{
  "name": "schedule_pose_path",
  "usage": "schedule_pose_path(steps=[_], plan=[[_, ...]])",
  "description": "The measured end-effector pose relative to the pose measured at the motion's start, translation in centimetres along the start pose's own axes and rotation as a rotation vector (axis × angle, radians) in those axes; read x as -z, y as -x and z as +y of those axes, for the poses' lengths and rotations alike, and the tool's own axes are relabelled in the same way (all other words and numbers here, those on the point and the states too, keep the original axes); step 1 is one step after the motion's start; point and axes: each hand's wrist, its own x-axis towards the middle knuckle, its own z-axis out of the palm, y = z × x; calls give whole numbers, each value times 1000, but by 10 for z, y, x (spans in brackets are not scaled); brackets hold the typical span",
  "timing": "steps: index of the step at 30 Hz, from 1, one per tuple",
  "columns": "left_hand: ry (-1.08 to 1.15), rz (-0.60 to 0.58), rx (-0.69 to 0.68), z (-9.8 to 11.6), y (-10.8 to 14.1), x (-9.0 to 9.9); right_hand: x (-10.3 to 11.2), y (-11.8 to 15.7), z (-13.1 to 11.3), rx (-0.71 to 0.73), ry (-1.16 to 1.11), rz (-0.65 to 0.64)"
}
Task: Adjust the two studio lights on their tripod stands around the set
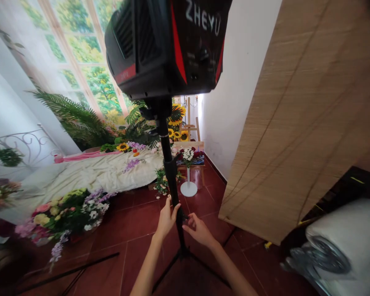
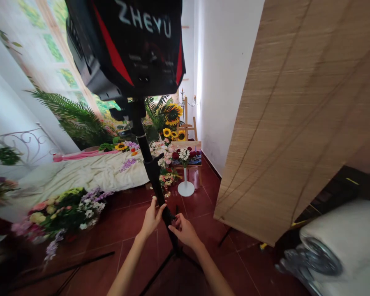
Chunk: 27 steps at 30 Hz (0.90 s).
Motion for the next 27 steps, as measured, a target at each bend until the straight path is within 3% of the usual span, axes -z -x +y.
schedule_pose_path(steps=[4, 9, 20, 27], plan=[[-81, -65, -10, -12, 3, 0, -1, 5, 7, -7, -31, -59], [-67, -31, -46, -22, 3, -5, -6, 6, 10, -17, -54, -85], [-51, -84, -10, -22, 5, -1, -14, -1, -4, -23, -152, -57], [-55, -66, -33, -25, 4, -1, -18, -6, -1, -121, -263, -41]])
